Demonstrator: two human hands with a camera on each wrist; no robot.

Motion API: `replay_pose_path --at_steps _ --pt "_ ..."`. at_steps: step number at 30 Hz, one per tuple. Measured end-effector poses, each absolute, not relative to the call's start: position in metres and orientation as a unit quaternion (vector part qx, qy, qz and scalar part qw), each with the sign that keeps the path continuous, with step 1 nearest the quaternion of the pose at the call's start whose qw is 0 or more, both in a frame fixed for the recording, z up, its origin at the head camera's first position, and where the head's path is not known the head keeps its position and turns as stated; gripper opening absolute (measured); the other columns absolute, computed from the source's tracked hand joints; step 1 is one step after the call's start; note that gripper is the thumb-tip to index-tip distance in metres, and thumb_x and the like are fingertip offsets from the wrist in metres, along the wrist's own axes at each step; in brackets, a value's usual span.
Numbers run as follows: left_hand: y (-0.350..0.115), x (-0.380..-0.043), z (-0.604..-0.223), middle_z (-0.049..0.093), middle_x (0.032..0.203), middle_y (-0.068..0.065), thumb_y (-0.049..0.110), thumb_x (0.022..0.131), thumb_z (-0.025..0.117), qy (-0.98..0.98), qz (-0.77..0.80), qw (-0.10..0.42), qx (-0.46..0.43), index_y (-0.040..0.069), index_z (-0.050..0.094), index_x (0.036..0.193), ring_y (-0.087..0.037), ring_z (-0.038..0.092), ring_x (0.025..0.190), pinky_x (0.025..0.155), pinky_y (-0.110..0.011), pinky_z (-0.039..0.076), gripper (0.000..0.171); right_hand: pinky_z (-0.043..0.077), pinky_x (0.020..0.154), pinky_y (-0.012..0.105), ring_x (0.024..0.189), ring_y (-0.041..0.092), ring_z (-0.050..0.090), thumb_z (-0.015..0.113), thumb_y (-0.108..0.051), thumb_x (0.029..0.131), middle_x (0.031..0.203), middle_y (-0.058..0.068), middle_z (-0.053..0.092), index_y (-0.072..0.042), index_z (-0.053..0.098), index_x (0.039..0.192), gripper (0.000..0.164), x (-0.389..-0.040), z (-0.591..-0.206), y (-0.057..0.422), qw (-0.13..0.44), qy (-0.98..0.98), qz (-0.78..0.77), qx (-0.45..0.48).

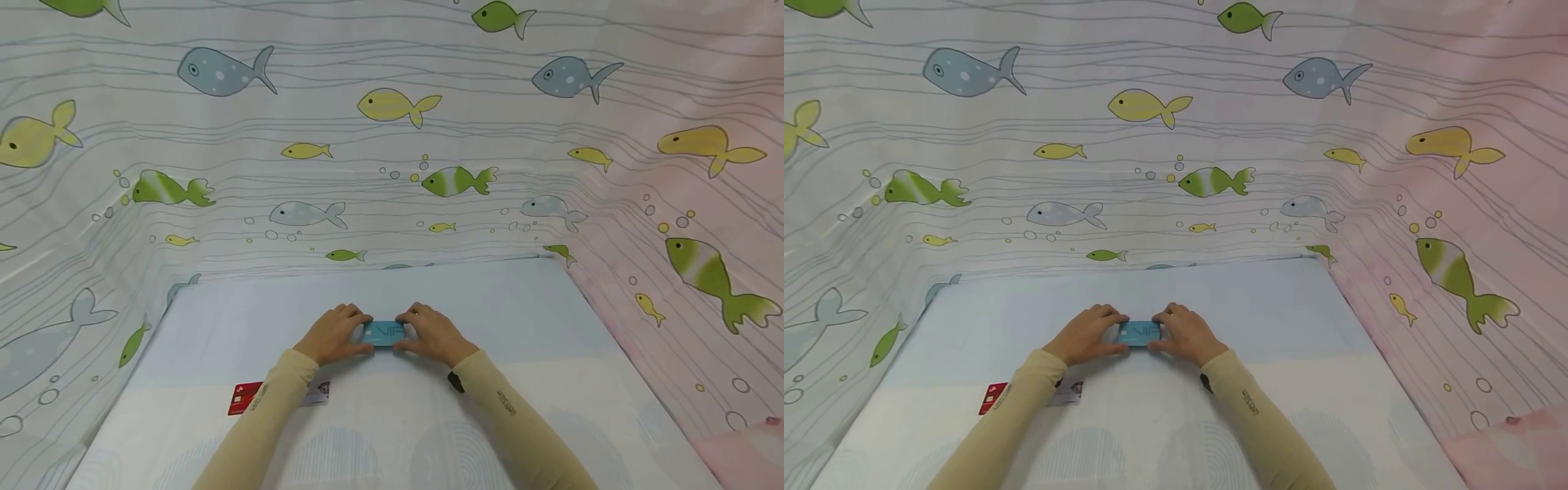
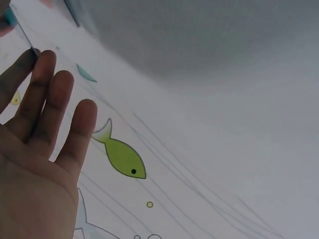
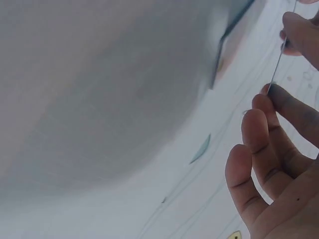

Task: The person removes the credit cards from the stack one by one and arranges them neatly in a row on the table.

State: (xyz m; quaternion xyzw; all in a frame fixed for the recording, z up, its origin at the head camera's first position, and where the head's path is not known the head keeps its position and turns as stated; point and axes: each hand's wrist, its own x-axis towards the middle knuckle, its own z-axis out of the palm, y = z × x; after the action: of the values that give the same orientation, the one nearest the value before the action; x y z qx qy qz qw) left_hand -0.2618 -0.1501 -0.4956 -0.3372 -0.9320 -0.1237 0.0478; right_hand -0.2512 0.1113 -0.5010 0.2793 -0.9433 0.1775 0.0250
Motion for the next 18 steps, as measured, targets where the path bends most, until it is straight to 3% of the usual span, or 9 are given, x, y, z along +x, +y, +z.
replay_pose_path --at_steps 18 --pt "-0.168 -0.241 -0.487 0.063 0.119 -0.001 0.053 0.082 0.08 -0.922 -0.179 0.092 -0.329 0.02 0.07 0.128 -0.022 0.059 0.109 0.093 -0.044 0.05 0.058 0.054 0.089 0.038 0.105 0.02 0.061 0.082 -0.047 0.084 0.121 0.004 0.06 -0.015 0.067 0.132 0.06 -0.23 -0.483 0.104 0.064 -0.934 0.178 0.302"
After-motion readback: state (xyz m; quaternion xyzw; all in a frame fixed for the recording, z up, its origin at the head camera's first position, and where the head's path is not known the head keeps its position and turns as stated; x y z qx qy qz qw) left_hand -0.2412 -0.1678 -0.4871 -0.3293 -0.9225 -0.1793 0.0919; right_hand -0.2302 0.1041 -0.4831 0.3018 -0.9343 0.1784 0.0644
